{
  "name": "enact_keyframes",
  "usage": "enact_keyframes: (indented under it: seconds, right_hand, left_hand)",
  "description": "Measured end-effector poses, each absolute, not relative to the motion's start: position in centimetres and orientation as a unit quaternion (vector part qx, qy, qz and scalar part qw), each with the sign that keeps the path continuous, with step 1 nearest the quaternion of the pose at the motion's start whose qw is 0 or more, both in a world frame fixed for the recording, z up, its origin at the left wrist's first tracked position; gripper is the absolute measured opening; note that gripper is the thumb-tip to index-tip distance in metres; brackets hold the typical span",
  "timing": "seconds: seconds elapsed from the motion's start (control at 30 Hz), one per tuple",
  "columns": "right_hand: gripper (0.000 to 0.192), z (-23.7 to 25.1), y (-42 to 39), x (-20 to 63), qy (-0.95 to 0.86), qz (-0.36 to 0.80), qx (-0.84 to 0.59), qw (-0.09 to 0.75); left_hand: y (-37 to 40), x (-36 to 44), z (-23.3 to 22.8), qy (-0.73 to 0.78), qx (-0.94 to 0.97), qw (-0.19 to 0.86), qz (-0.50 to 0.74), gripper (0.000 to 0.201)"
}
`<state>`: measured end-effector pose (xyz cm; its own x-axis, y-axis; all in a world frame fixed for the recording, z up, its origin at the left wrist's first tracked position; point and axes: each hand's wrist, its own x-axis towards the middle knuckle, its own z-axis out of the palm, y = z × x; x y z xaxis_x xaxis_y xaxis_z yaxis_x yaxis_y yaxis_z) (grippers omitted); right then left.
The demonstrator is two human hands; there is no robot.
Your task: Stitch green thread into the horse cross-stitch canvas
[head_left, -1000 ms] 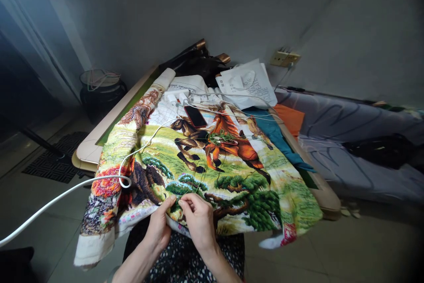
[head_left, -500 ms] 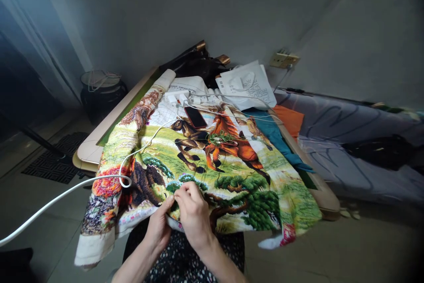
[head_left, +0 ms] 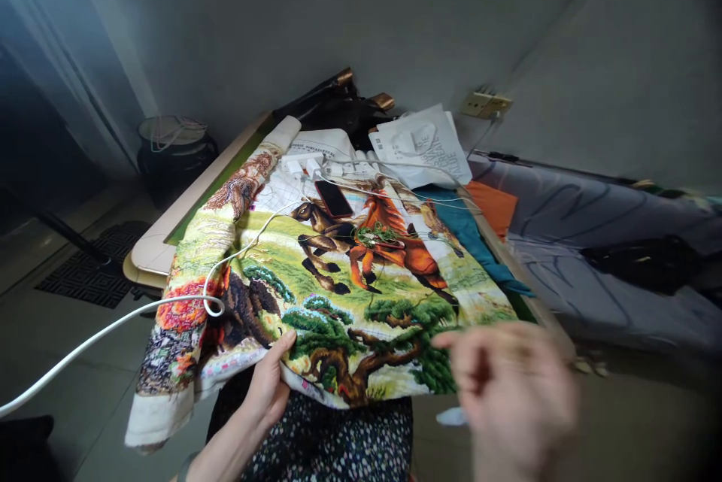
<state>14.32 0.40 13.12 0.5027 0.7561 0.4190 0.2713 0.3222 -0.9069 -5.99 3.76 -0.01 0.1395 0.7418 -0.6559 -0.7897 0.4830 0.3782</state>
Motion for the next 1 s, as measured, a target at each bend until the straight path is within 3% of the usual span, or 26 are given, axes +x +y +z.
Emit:
enact_keyframes:
  seconds: [0.1,0.23,0.7,1.0]
  right_hand:
    - [0.025,7.9,1.2,9.8,-0.496,0.377,-0.579,0.526]
    - [0.023,3.2,1.4,6.1,-0.560,0.411,-0.598,0.400]
    - [0.028,2.4,1.9,4.7,-0.571,0.335,-0.635,0.398]
    - [0.026,2.3,1.7,4.3,-0.529,0.388,-0.636,0.407]
  left_hand:
    - [3.8,-6.0,0.3,0.419,-0.025,0.755,0.504,0.017]
    - [3.9,-6.1,0.3,0.423,-0.025,0.749,0.509,0.012]
    - [3.9,-6.1,-0.1,0.428,-0.025,0.748,0.507,0.011]
    - [3.9,-6.0,-0.2,0.411,-0.021,0.757,0.508,0.016]
